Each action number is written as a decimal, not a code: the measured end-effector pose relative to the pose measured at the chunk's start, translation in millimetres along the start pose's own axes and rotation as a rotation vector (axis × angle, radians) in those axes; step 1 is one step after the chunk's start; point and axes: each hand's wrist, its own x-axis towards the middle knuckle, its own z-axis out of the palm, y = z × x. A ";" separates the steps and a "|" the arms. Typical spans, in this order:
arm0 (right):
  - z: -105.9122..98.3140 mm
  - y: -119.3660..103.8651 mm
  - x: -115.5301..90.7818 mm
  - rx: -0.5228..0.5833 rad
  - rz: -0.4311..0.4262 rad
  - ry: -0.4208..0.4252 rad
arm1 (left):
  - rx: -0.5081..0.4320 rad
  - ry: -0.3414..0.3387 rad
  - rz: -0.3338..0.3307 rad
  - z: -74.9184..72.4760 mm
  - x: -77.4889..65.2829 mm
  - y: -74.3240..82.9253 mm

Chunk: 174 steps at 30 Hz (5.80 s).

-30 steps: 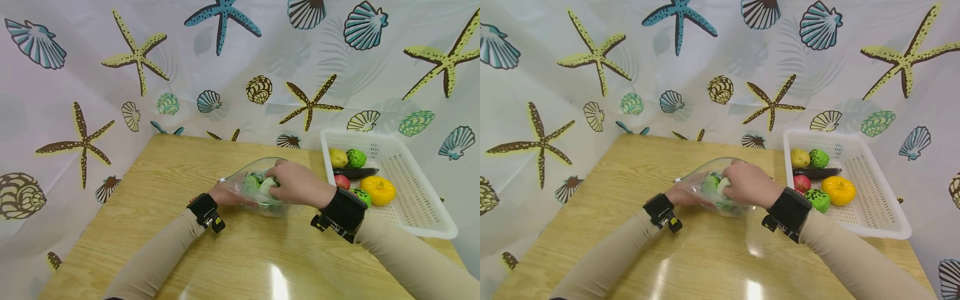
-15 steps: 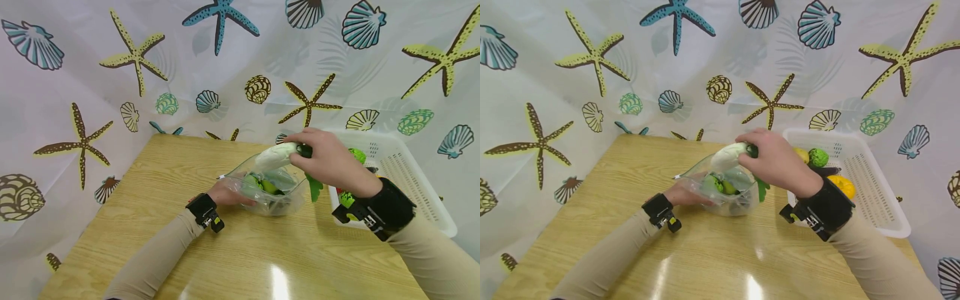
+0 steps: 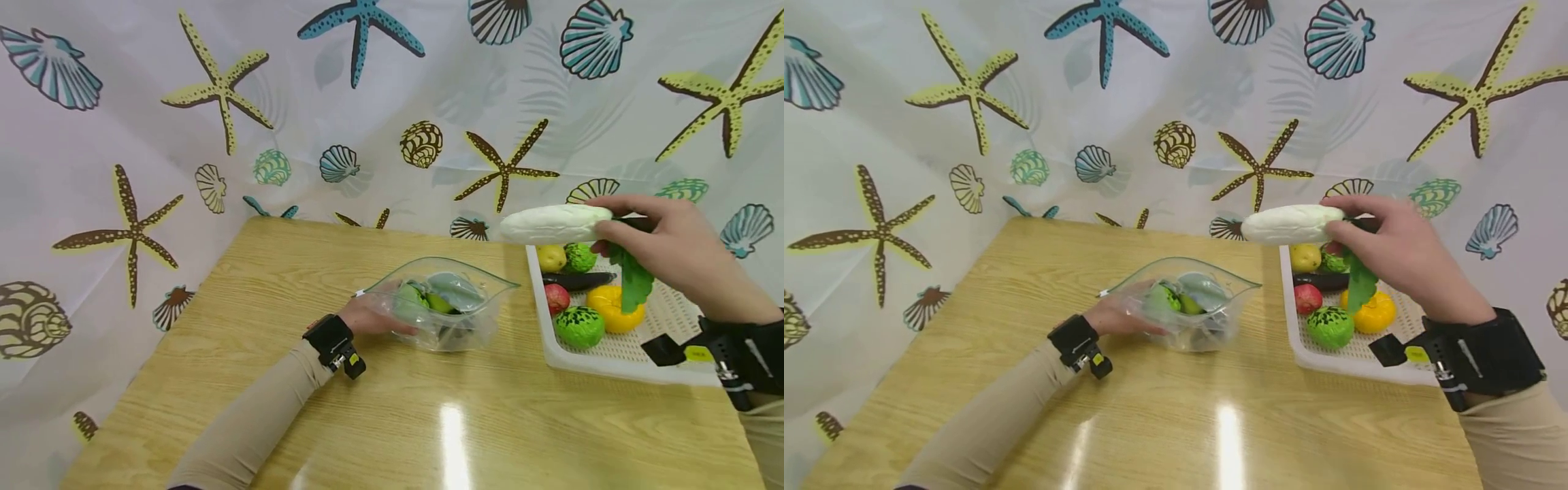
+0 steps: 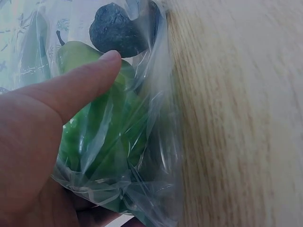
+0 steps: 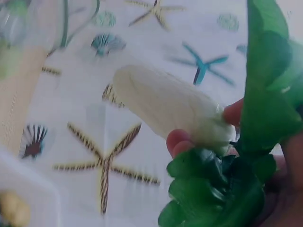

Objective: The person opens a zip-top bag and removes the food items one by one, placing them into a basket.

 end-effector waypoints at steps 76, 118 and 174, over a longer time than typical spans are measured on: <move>160.4 -31.7 36.5 -0.259 -0.615 -0.830 | -0.021 0.095 0.035 3.7 2.1 -8.3; 195.8 -19.8 44.5 -0.720 -0.740 -0.523 | 0.211 0.138 0.234 7.0 5.3 -15.4; 23.8 34.2 -17.0 -0.393 -0.318 -0.258 | 0.200 0.164 0.274 10.6 3.5 -10.6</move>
